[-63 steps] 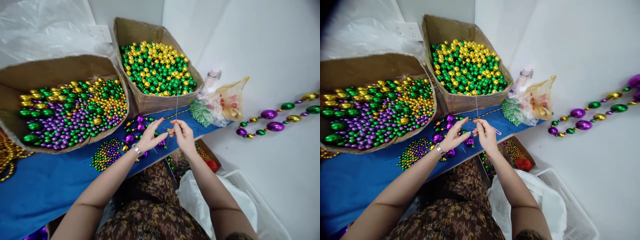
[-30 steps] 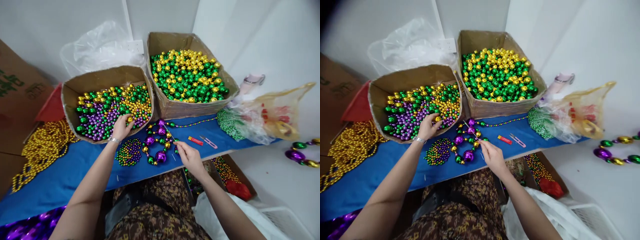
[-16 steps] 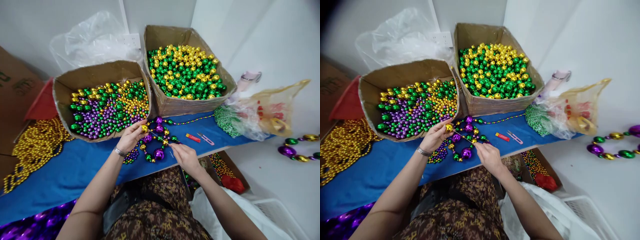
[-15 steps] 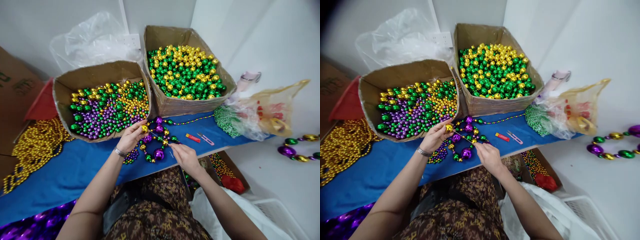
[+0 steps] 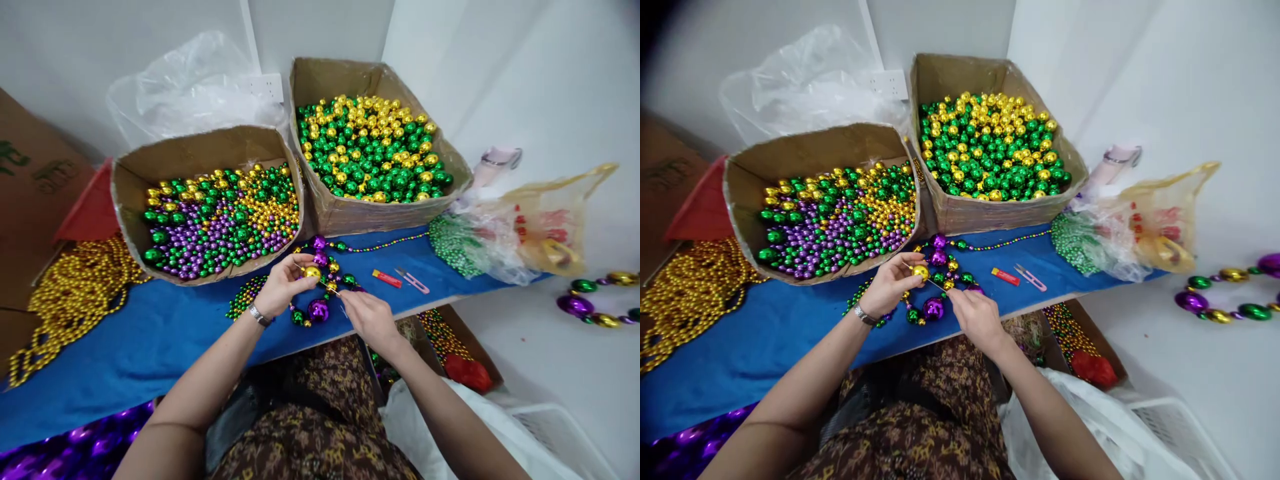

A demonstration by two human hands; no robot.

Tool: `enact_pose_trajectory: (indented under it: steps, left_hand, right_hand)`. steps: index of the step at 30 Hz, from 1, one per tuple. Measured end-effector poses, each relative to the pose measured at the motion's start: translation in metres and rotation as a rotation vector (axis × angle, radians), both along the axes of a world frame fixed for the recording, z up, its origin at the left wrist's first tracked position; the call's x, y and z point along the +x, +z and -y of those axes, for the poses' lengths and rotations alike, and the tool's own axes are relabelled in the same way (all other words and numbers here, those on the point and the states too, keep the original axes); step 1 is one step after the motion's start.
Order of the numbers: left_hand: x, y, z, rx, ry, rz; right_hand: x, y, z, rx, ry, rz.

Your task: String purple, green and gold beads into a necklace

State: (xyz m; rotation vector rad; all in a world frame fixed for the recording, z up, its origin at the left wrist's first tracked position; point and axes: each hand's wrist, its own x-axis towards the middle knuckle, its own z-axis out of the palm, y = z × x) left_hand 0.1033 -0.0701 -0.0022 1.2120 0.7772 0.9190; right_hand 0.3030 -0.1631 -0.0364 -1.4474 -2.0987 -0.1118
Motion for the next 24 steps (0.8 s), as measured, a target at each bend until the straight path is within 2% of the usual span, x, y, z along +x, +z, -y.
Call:
enact_pose_trajectory:
  steps: [4, 6, 8, 11, 13, 14, 16, 20, 22, 24]
  left_hand:
    - [0.013, -0.002, 0.008, -0.025, -0.08, 0.024]
    - [0.012, -0.001, 0.003, 0.017, -0.107, 0.021]
    - [0.004, 0.0, -0.011, 0.111, -0.026, -0.046]
    - [-0.018, 0.001, -0.05, 0.371, 0.238, -0.363]
    - [-0.034, 0.002, -0.079, 0.581, 0.37, -0.74]
    - [-0.04, 0.002, -0.091, 0.672, 0.371, -0.954]
    - [-0.047, 0.004, -0.11, 0.786, 0.297, -1.232]
    - [-0.047, 0.006, -0.121, 0.893, 0.073, -1.344]
    - [-0.049, 0.001, -0.126, 1.003, -0.015, -1.524]
    - [-0.053, -0.008, -0.138, 1.05, -0.044, -1.633]
  right_hand:
    - [0.0, 0.0, -0.002, -0.002, -0.002, -0.049]
    - [0.003, 0.002, -0.002, 0.005, -0.018, -0.073]
    - [0.008, 0.004, -0.002, 0.021, -0.045, -0.097]
    - [0.017, 0.005, 0.0, 0.035, -0.091, -0.107]
    - [0.023, 0.004, 0.0, 0.03, -0.114, -0.106]
    - [0.025, 0.002, -0.001, 0.029, -0.125, -0.108]
    - [0.026, 0.0, -0.002, 0.028, -0.141, -0.119]
    - [0.02, -0.001, -0.002, -0.01, -0.149, -0.144]
    - [0.017, 0.0, -0.002, -0.041, -0.157, -0.117]
    - [0.018, 0.001, -0.005, -0.077, -0.176, -0.051]
